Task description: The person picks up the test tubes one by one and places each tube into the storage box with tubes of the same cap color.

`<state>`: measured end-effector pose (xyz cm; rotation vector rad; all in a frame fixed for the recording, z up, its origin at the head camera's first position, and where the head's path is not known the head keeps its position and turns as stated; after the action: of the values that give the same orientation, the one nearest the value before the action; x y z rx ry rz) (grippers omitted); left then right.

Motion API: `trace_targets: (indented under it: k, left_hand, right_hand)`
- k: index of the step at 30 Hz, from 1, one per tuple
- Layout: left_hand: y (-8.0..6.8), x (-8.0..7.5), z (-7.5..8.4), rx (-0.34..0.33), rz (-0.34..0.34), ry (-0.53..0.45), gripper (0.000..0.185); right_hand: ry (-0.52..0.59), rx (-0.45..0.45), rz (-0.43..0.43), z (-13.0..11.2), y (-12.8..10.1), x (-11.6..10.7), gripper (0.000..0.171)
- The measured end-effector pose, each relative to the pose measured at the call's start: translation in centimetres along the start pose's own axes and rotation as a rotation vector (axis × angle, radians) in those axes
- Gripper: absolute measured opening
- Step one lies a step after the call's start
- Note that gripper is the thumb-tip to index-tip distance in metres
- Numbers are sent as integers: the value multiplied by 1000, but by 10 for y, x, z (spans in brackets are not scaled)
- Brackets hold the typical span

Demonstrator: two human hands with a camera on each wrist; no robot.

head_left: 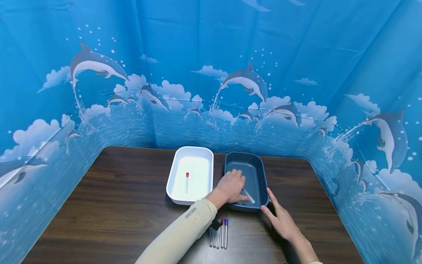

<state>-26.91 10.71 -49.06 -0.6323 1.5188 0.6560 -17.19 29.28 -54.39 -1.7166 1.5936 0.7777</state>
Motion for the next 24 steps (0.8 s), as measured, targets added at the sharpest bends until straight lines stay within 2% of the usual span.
trace_targets:
  k: [11, 19, 24]
  left_hand:
    - [-18, -34, 1, 24, 75, -32, 82]
    - [-36, -49, -3, 14, 105, -52, 88]
    - [-49, -52, -2, 22, 116, -109, 91]
  right_hand:
    - [-15, 9, -11, 0, 0, 1, 68]
    - [-5, 6, -4, -2, 0, -1, 70]
    - [-5, 8, -11, -2, -1, -2, 69]
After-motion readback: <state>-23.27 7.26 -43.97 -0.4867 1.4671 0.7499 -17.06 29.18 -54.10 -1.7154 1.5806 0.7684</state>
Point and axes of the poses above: each hand's wrist, its own y-axis towards the middle knuckle, its own x-axis out of the palm, z = x × y, the point moved 4 cm from there along y, towards the middle knuckle, and after that the axes turned 4 degrees about -y, right-handed, at the moved point
